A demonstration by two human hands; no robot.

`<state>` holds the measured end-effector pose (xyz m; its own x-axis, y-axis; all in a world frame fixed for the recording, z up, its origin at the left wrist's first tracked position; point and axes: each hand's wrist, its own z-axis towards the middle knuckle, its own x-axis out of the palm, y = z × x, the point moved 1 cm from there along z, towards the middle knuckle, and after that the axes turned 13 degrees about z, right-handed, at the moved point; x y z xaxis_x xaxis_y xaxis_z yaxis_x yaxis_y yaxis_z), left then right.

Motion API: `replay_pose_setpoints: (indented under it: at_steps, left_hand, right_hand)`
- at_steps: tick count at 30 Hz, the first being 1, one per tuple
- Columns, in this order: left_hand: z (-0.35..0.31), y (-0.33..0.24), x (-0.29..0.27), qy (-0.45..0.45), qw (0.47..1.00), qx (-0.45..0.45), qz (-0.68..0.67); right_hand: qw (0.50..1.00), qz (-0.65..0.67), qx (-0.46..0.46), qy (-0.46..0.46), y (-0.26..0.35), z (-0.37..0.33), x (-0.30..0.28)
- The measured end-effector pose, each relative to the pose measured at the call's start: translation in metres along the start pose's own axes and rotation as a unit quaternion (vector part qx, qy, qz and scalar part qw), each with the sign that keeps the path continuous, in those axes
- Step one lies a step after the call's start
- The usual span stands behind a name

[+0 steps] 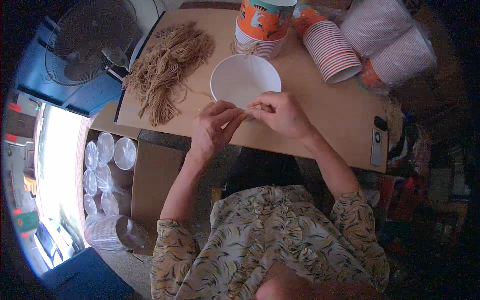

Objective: Tying decorative jute strings onto festive paper buckets.

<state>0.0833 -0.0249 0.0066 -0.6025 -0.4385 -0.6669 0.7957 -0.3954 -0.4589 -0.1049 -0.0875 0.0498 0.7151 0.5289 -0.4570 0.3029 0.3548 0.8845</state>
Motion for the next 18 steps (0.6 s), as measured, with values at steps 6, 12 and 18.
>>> replay_pose_setpoints:
  at_steps: [6, 12, 18]
  left_hand:
    - [-0.003, -0.003, 0.000, -0.007, 1.000, -0.005, -0.010]
    - [-0.031, -0.012, -0.002, 0.012, 0.997, -0.058, -0.043]
    - [-0.070, -0.019, 0.002, 0.015, 0.998, -0.056, -0.006]
  right_hand:
    - [0.988, 0.145, -0.050, -0.027, -0.022, -0.001, 0.013]
    - [0.986, 0.162, -0.008, -0.027, -0.002, -0.007, 0.007]
    - [0.991, 0.125, 0.050, -0.010, 0.004, -0.021, 0.011]
